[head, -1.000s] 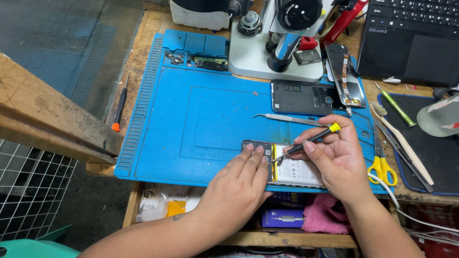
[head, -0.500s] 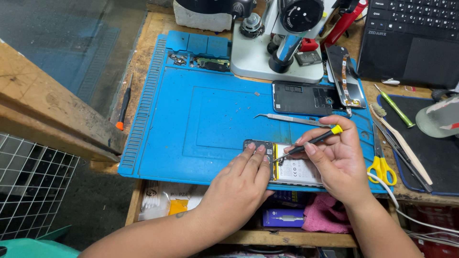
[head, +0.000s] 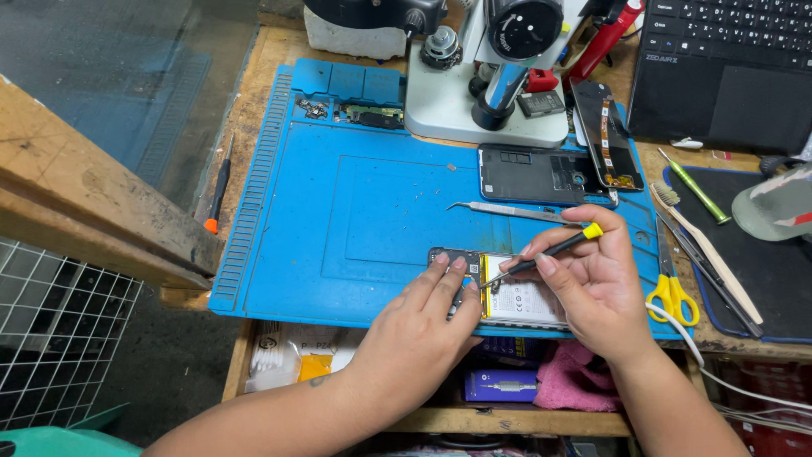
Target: The person reassembles a mobile phone by placing the battery and internal bracket into the chassis and securing them using a small screwdriver.
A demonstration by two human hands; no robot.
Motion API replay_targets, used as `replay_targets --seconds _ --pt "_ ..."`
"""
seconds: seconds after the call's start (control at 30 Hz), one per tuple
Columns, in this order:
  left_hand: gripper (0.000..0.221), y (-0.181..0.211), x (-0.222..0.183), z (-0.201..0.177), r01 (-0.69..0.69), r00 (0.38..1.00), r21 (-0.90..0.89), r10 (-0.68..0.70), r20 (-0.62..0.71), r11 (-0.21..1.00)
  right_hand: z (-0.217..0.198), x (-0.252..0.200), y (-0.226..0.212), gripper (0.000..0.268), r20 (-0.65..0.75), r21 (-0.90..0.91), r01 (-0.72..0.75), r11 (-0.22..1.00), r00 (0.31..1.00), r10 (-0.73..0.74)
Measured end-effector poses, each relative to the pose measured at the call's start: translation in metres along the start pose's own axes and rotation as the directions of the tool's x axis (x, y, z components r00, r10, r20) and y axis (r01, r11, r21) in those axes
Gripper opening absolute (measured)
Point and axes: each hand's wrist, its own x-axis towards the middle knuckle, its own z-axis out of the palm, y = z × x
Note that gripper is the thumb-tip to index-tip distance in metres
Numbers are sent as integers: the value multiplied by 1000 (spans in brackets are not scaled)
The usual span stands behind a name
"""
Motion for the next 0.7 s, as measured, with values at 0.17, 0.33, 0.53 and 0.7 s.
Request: replay_targets --seconds 0.17,0.33,0.53,0.7 --pt "55 -1 0 0 5 1000 -11 -5 12 1000 2 0 -2 50 19 -41 28 999 999 -27" --pt "53 0 0 1 5 1000 -3 -4 19 1000 11 -1 -19 56 87 -344 110 933 993 -85" --pt "53 -1 -1 1 -2 1000 1 2 14 1000 30 15 -41 49 333 -656 425 623 904 -267" --pt "53 -1 0 1 -10 1000 2 10 11 1000 38 26 -39 48 331 -679 426 598 905 -268"
